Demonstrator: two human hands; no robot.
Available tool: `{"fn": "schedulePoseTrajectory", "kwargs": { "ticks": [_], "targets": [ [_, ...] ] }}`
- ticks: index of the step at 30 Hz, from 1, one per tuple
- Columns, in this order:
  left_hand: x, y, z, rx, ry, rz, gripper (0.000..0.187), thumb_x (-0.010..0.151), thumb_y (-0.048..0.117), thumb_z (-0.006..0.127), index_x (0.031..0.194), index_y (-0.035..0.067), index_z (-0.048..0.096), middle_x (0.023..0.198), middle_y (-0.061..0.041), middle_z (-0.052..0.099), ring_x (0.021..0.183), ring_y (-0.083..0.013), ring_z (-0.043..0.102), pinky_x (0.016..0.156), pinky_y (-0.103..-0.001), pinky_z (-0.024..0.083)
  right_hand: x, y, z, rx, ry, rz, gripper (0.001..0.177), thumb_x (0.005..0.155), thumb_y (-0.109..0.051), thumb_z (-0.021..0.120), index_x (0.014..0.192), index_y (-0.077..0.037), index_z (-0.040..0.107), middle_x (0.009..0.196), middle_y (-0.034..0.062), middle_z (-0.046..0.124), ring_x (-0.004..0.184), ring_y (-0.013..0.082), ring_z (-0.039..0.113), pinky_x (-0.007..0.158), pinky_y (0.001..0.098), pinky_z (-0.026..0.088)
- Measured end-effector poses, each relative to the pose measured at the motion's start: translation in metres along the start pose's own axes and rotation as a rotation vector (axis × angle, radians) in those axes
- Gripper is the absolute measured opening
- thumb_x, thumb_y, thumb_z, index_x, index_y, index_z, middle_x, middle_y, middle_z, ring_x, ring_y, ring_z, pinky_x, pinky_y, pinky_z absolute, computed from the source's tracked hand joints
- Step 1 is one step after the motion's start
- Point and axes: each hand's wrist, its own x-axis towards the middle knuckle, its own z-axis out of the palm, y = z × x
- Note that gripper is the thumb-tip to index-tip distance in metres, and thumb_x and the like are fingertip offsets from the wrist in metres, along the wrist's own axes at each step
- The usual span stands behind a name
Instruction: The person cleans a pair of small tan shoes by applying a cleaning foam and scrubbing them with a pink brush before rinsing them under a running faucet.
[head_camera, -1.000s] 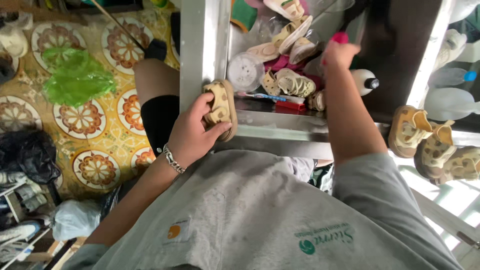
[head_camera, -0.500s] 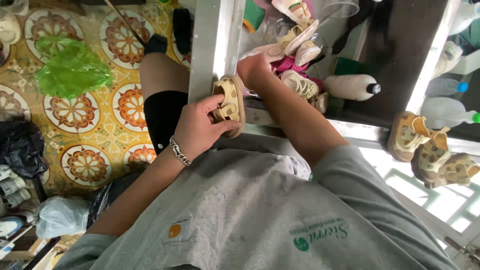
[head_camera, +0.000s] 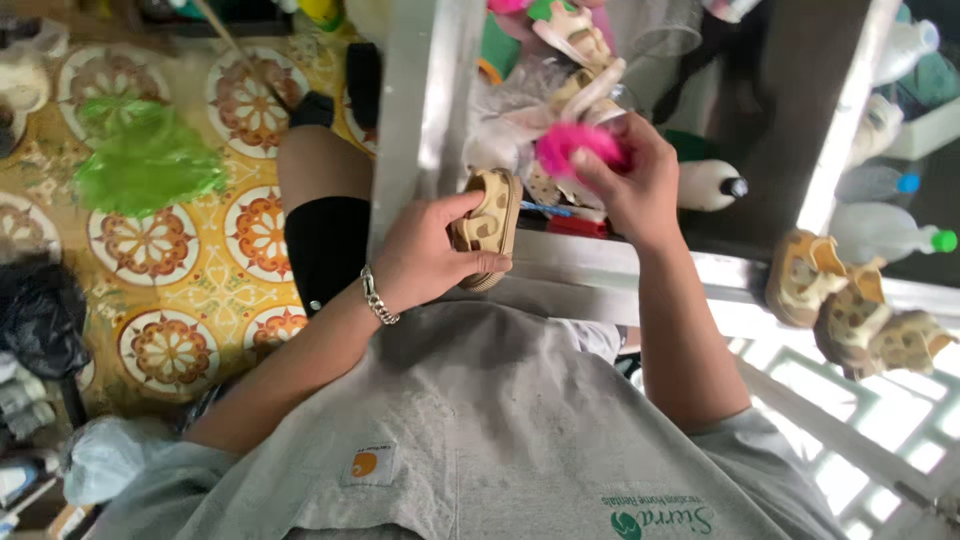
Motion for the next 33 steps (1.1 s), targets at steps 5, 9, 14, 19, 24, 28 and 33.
{"fn": "schedulePoseTrajectory", "kwargs": {
  "ticks": [5,9,14,19,24,28,33],
  "targets": [
    [0.026,0.048,0.032,0.086,-0.127,0.053,0.059,0.075,0.034,0.114,0.126,0.016,0.092,0.107,-0.004,0.095,0.104,-0.022,0.092,0.088,-0.039,0.07,-0.043,-0.025,0.01,0.105,0.089,-0.222,0.046,0.084,-0.03,0.126,0.108,-0.007,0.095,0.084,0.017,0.082,0.076,0.0257,0.073,0.075,0.0399,0.061],
    [0.035,0.063,0.055,0.107,-0.146,0.095,0.044,0.073,0.018,0.114,0.112,0.017,0.093,0.093,-0.004,0.093,0.092,-0.0241,0.094,0.079,-0.035,0.067,-0.069,-0.033,0.008,0.062,0.149,-0.471,0.052,0.073,-0.046,0.127,0.098,-0.011,0.098,0.085,0.0132,0.085,0.076,0.0325,0.08,0.075,0.0382,0.065],
    [0.027,0.067,0.073,0.007,-0.205,0.046,0.04,0.075,0.015,0.109,0.111,0.012,0.092,0.087,0.002,0.086,0.088,-0.0098,0.079,0.081,-0.029,0.064,-0.069,0.016,-0.005,0.169,0.26,-0.515,0.05,0.09,-0.041,0.121,0.097,-0.001,0.092,0.087,0.0212,0.088,0.073,0.0396,0.081,0.072,0.046,0.062],
    [0.023,0.081,0.073,0.057,-0.207,0.155,0.045,0.077,0.017,0.115,0.117,0.012,0.093,0.095,-0.012,0.092,0.096,-0.0301,0.094,0.084,-0.037,0.068,-0.077,-0.019,-0.015,0.221,0.178,-0.529,0.045,0.093,-0.049,0.115,0.094,-0.008,0.098,0.081,0.0148,0.088,0.063,0.036,0.079,0.064,0.0424,0.062],
    [0.027,0.057,0.083,-0.08,-0.229,0.126,0.044,0.085,0.013,0.112,0.124,0.008,0.092,0.106,-0.009,0.095,0.103,-0.02,0.088,0.098,-0.039,0.07,-0.075,-0.082,-0.009,0.313,0.258,-0.54,0.051,0.101,-0.052,0.106,0.094,-0.003,0.092,0.073,0.0163,0.082,0.053,0.0286,0.069,0.057,0.0422,0.054],
    [0.021,0.078,0.07,0.036,-0.24,0.207,0.05,0.085,0.015,0.115,0.128,0.006,0.091,0.111,-0.02,0.095,0.114,-0.0397,0.092,0.099,-0.049,0.07,-0.075,0.0,-0.017,0.214,0.266,-0.52,0.048,0.097,-0.043,0.114,0.099,0.001,0.094,0.075,0.0214,0.082,0.057,0.035,0.073,0.058,0.0439,0.056],
    [0.031,0.028,0.085,-0.044,-0.263,0.2,0.05,0.09,0.016,0.112,0.135,0.009,0.091,0.116,-0.014,0.096,0.114,-0.0276,0.091,0.099,-0.045,0.071,-0.076,-0.042,-0.015,0.216,0.294,-0.602,0.052,0.097,-0.054,0.11,0.101,-0.004,0.097,0.082,0.0186,0.087,0.064,0.0339,0.078,0.064,0.0421,0.061]
  ]
}}
